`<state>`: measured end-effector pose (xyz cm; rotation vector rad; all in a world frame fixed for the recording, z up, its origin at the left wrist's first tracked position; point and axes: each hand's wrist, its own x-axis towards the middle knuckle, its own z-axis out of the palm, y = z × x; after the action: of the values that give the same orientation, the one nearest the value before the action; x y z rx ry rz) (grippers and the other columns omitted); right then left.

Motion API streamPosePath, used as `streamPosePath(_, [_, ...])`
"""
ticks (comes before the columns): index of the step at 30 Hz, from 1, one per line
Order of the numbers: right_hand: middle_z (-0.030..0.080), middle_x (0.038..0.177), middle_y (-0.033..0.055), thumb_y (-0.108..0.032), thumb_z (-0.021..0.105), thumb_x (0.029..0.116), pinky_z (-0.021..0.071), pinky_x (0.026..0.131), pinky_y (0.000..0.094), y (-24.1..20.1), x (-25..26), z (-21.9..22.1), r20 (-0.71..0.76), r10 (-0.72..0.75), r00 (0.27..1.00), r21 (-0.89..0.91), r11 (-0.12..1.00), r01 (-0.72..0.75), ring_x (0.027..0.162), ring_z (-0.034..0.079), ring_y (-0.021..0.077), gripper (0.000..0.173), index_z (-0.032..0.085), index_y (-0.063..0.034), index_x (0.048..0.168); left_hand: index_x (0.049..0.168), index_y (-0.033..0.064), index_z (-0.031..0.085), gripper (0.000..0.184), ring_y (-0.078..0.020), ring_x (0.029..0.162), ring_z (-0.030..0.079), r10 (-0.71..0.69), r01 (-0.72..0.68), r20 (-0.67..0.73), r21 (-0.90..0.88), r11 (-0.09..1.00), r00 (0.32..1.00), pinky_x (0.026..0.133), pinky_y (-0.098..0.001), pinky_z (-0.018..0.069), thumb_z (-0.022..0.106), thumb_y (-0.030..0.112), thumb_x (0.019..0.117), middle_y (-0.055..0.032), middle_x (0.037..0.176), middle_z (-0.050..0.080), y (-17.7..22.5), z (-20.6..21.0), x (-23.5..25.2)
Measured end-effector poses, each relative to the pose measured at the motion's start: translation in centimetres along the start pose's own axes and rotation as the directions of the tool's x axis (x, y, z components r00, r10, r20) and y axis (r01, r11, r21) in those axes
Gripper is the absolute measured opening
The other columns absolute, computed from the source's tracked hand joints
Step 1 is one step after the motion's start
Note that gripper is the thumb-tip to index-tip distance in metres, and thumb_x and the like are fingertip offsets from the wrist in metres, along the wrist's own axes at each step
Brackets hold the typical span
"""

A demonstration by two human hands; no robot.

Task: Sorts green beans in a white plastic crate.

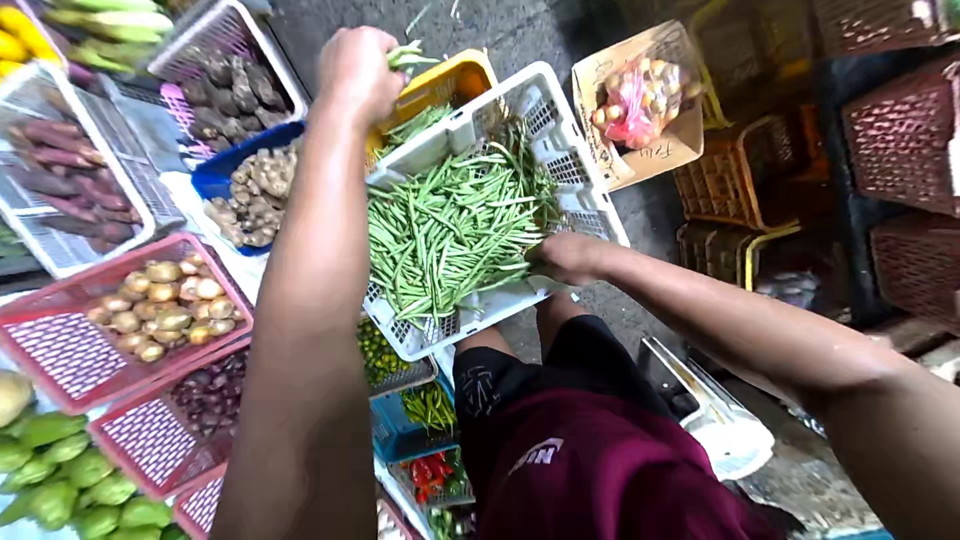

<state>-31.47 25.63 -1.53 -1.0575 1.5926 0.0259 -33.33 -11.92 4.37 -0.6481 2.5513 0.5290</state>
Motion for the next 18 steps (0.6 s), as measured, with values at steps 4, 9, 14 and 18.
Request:
streamPosePath(4, [0.073,0.098,0.0116,-0.021,0.069,0.0942,0.0560,0.081,0.0641,0.2,0.9,-0.1,0.008,0.021,1.000,-0.068,0.997,-0.021,0.096,0.071,0.0363,0.013,0.074,-0.0159,0.105,0.141,0.0144,0.061,0.047,-0.0372,0.126,0.062,-0.027,0.041,0.105,-0.133,0.990,0.994,0.107,-0.0638,0.0465,0.065,0.035,0.0991,-0.0183,0.133,0.066,-0.5,8.1,5.6])
streamPosePath(9, [0.070,0.093,0.0130,-0.028,0.058,0.1053,0.0553,0.082,0.0614,1.7,-0.8,-5.5,-0.044,-0.172,0.984,0.090,0.980,0.175,0.091,0.070,0.0342,0.021,0.070,-0.0109,0.108,0.130,0.0047,0.065,0.035,-0.0167,0.106,0.069,-0.263,0.106,-0.227,-0.535,0.838,0.938,0.097,-0.0380,0.0569,0.056,0.026,0.1039,-0.0105,0.118,0.071,-1.0,9.0,-6.7])
streamPosePath(14, [0.061,0.077,0.0057,-0.023,0.054,0.1075,0.0515,0.062,0.0443,-0.1,-2.9,-16.4,-0.200,-0.349,0.916,0.197,0.901,0.387,0.065,0.059,0.0195,0.020,0.068,-0.0088,0.106,0.114,0.0026,0.073,0.022,-0.0330,0.092,0.071,-0.293,0.469,0.403,-0.462,0.753,0.867,0.086,-0.0591,0.0574,0.058,0.013,0.1016,-0.0188,0.103,0.073,0.6,16.8,-22.8])
streamPosePath(18, [0.060,0.088,0.0111,-0.016,0.049,0.1086,0.0504,0.074,0.0439,-4.1,0.3,-23.8,-0.342,-0.169,0.924,0.105,0.971,0.217,0.077,0.059,0.0210,0.022,0.066,-0.0017,0.109,0.133,0.0200,0.069,0.034,-0.0365,0.111,0.070,-0.395,0.580,0.533,-0.236,0.780,0.748,0.095,-0.0636,0.0544,0.054,0.016,0.1033,-0.0152,0.122,0.072,1.9,24.0,-26.0])
